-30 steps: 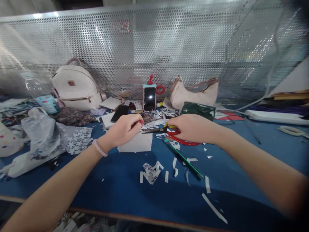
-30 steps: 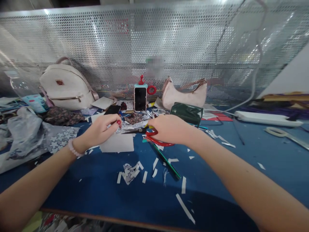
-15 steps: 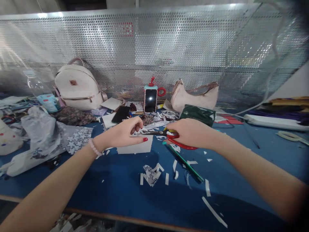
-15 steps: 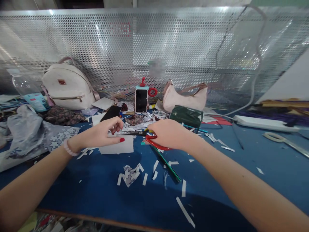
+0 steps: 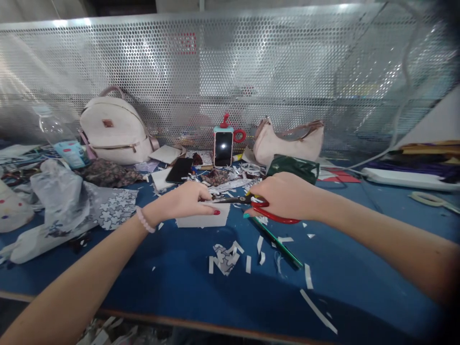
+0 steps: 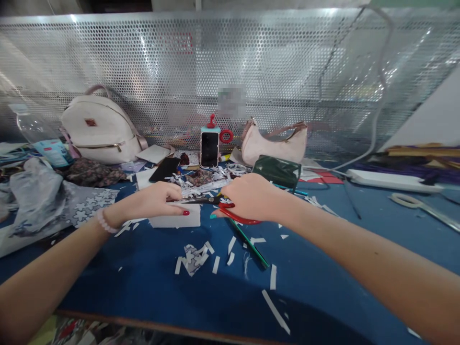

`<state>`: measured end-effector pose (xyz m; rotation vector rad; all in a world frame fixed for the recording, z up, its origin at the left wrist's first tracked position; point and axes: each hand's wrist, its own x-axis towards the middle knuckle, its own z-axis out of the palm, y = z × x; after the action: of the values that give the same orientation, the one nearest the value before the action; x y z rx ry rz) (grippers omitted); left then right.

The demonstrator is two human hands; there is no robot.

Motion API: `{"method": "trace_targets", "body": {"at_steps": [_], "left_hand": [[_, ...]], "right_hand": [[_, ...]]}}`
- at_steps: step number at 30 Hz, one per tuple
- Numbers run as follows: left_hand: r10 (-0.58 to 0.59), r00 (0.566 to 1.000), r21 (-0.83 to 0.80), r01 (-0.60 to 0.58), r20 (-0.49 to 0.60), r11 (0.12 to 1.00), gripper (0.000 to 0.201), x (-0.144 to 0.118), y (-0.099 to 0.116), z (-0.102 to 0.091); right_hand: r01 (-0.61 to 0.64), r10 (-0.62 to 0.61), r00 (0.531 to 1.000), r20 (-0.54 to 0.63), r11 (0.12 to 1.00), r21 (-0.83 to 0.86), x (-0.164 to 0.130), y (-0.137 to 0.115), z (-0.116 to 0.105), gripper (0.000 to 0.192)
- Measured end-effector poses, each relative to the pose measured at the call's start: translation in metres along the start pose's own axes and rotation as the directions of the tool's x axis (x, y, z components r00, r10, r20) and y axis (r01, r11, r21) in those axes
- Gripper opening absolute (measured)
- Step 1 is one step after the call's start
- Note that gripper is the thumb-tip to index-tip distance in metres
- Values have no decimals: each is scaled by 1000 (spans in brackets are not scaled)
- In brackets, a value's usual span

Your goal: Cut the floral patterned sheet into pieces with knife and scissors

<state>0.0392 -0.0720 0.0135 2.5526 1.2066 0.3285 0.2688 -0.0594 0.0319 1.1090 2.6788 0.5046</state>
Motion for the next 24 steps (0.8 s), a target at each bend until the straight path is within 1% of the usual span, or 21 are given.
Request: {"method": "trace_targets", "body": {"at_steps": [3,8,17,22,24], "left_hand": [[18,1000,-1,-18,4,1000,45,1,0,0],[45,999,-9,-45,4,999,43,1,1,0],[13,1000,-32,-12,16,999,46,0,1,1],[-2,1000,-32,3,28,999,47,0,2,0],[4,1000,-30,-3,28,1000,46,0,2,0]], "right_hand": [[21,-21,1000,-11,999,-34,0,1,2,53],[57,-58,998,-32,997,-52,0,2,6,53],[117,-120,992,-33,989,-89,0,4,11,53],[139,-144,989,-44,985,-107,0,4,12,58],[147,-153,988,-38,982,-123,1,4,12,54]]}}
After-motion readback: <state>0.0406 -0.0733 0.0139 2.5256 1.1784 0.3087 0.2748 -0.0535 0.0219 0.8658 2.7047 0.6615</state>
